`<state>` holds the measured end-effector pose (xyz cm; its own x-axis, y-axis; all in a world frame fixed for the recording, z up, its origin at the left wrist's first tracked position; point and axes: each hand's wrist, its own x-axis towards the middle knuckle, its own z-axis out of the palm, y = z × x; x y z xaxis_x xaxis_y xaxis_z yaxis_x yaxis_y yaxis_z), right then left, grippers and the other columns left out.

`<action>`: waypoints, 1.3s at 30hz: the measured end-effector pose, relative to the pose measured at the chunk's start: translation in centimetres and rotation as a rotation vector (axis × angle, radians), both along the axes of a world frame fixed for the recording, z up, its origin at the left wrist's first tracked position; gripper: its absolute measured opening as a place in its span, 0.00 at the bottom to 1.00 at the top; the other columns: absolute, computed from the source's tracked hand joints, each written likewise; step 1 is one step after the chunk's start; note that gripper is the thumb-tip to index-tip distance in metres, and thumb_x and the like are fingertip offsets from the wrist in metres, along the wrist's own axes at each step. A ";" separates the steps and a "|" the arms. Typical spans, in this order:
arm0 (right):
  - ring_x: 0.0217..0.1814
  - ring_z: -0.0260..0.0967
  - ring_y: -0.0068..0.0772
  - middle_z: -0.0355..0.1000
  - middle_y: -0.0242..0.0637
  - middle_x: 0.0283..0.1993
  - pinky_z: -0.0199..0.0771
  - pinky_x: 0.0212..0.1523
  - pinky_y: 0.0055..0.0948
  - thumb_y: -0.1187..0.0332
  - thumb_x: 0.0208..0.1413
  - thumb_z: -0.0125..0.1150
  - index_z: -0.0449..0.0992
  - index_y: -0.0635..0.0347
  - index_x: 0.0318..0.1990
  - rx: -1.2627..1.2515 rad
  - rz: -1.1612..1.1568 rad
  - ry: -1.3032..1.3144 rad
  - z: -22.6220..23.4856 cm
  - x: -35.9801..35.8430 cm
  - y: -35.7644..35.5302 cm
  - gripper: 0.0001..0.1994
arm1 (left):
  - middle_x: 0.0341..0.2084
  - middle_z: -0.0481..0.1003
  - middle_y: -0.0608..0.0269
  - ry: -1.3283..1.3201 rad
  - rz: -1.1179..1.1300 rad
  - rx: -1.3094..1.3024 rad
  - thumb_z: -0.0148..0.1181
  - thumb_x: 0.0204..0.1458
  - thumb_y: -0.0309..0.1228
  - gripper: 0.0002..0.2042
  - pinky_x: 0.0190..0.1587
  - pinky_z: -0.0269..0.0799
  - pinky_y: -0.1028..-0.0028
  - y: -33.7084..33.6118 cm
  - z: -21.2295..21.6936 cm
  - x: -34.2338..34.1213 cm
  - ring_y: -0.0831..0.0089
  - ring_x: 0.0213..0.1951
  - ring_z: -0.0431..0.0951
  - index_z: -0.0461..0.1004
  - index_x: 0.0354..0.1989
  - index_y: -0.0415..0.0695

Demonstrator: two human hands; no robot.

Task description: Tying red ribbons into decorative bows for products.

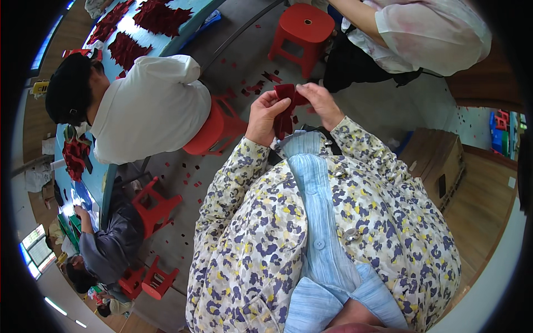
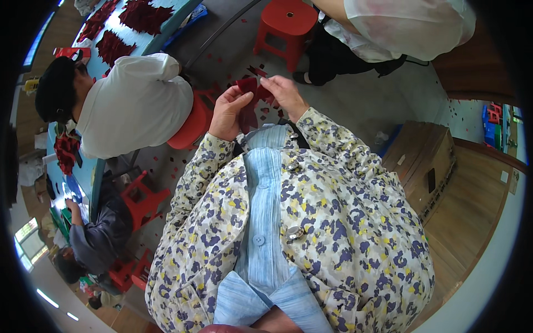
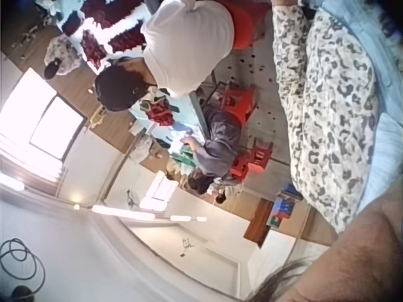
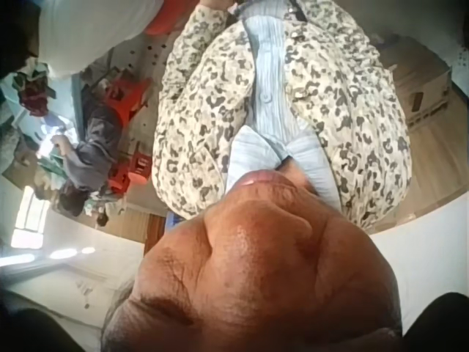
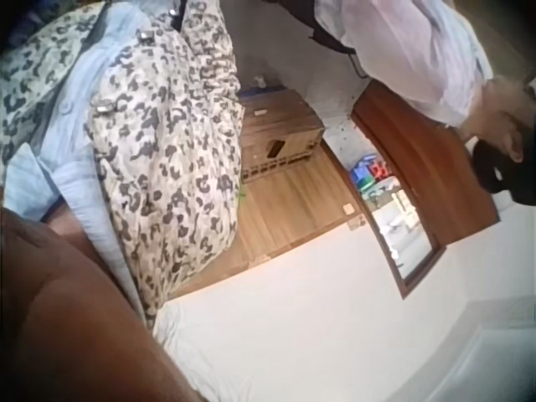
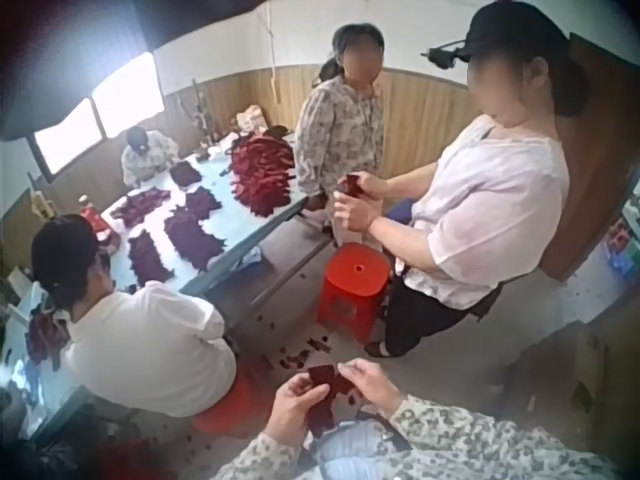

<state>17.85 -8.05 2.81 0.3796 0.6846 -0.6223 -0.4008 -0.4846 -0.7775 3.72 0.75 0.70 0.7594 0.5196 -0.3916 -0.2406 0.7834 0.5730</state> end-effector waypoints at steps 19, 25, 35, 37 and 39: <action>0.26 0.64 0.12 0.70 0.25 0.24 0.65 0.27 0.17 0.64 0.56 0.59 0.75 0.63 0.29 0.081 0.366 -0.431 1.4 0.1 1.5 0.11 | 0.20 0.76 0.61 0.417 -0.092 0.980 0.67 0.40 0.26 0.12 0.23 0.68 0.75 -0.1 0.1 -0.7 0.73 0.20 0.75 0.73 0.32 0.37; 0.22 0.63 0.13 0.70 0.27 0.22 0.64 0.23 0.18 0.65 0.56 0.58 0.75 0.65 0.30 0.174 0.032 -0.343 -0.7 -0.5 1.3 0.11 | 0.18 0.73 0.60 0.583 0.521 1.588 0.69 0.36 0.26 0.10 0.30 0.68 0.72 0.6 1.2 -0.4 0.63 0.23 0.74 0.72 0.24 0.38; 0.26 0.60 0.10 0.69 0.23 0.25 0.62 0.26 0.14 0.62 0.59 0.57 0.73 0.62 0.32 0.439 -0.079 -0.488 0.3 -1.5 1.0 0.11 | 0.34 0.76 0.65 0.028 0.084 -0.126 0.57 0.55 0.33 0.10 0.40 0.66 0.75 -2.9 1.4 -1.1 0.78 0.38 0.73 0.73 0.39 0.41; 0.25 0.60 0.10 0.69 0.23 0.25 0.61 0.26 0.14 0.63 0.59 0.57 0.73 0.62 0.31 0.449 -0.065 -0.471 0.4 -1.9 1.0 0.11 | 0.37 0.76 0.64 -0.055 0.113 -0.136 0.57 0.55 0.31 0.09 0.43 0.65 0.72 -2.6 0.2 -0.3 0.76 0.40 0.73 0.72 0.41 0.41; 0.25 0.59 0.10 0.69 0.23 0.25 0.60 0.25 0.14 0.63 0.58 0.57 0.73 0.62 0.31 0.457 -0.056 -0.454 0.3 -1.8 0.9 0.11 | 0.39 0.75 0.63 -0.136 0.136 -0.148 0.56 0.55 0.28 0.09 0.47 0.65 0.70 -2.4 -0.5 0.3 0.74 0.42 0.73 0.72 0.42 0.42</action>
<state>16.06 -7.15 3.13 0.5795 0.8139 -0.0412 0.0019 -0.0519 -0.9986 4.02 -1.65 0.18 0.7370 0.5656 -0.3701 -0.4167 0.8113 0.4100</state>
